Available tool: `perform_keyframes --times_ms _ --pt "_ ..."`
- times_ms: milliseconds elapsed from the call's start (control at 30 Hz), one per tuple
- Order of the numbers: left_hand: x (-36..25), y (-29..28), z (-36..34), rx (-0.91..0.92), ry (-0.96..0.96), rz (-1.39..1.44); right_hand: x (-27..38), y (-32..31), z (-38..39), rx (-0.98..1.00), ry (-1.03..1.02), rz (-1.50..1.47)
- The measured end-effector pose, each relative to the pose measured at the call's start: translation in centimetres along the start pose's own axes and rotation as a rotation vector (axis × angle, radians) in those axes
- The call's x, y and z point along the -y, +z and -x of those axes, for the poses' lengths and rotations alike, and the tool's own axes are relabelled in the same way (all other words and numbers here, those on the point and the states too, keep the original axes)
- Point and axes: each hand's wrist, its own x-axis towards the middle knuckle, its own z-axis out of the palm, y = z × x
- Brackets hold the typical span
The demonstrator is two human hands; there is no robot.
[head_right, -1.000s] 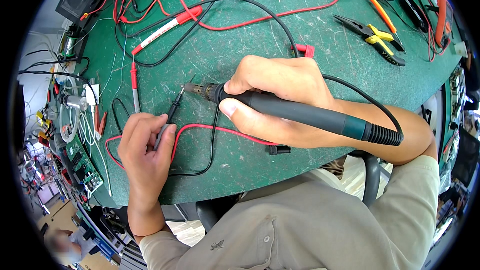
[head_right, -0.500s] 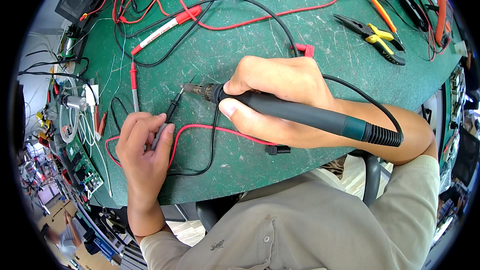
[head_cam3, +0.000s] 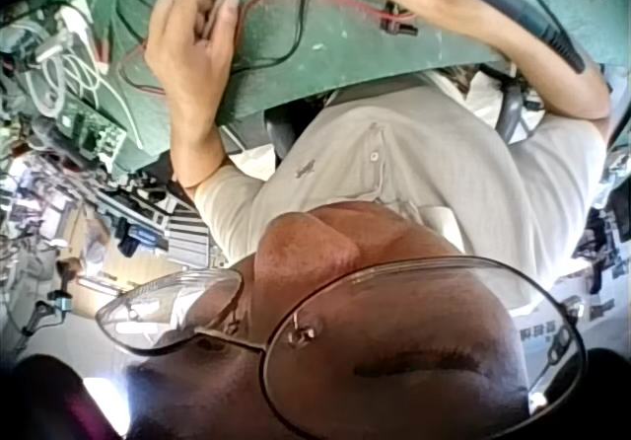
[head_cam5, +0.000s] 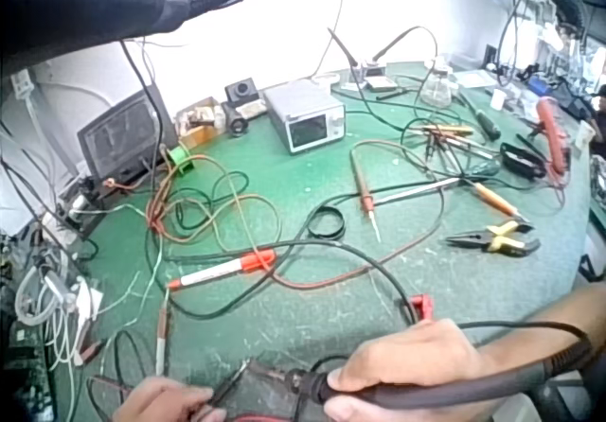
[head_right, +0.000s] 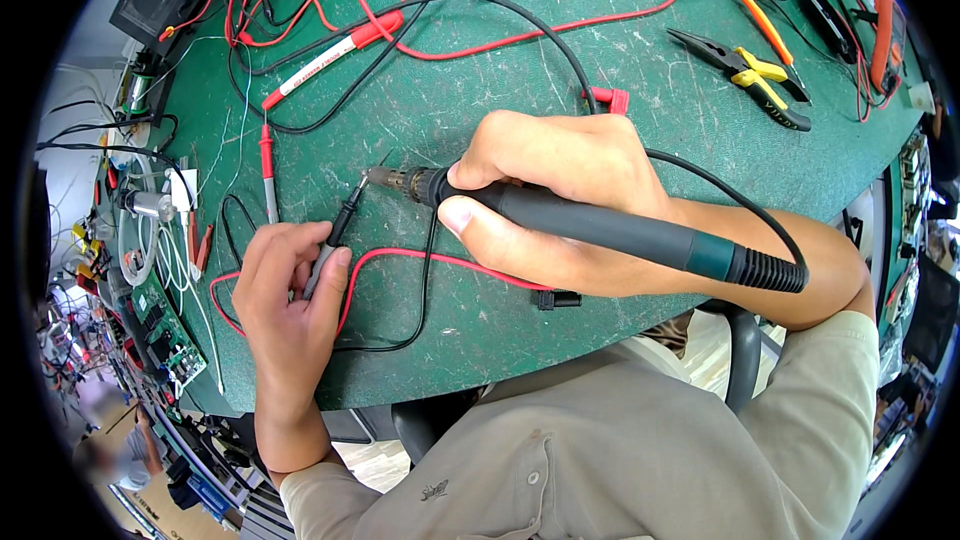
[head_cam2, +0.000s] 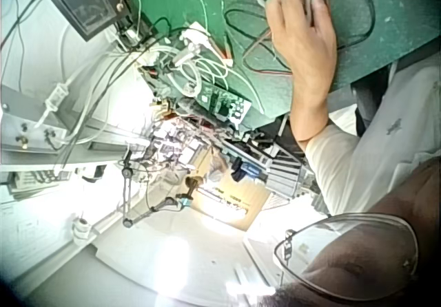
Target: The person solders a thin wire onto the metal pin of a connector using a soldering iron and solder on a workbench.
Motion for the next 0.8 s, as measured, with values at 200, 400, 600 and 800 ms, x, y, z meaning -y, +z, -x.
perform_keyframes --times_ms 200,400,600,800 --pt "0.2 0.2 0.0 -0.045 -0.032 0.016 0.0 -0.8 0.3 -0.002 -0.006 -0.044" --pt "0.2 0.1 0.0 -0.055 -0.107 0.043 0.3 -1.7 0.9 0.042 0.171 -0.139" --pt "0.9 0.4 0.0 -0.065 -0.057 0.110 0.4 -1.7 0.8 0.017 0.219 -0.167" --pt "-0.1 0.0 -0.3 -0.037 -0.017 0.009 0.4 -1.4 0.7 0.036 0.236 -0.181"
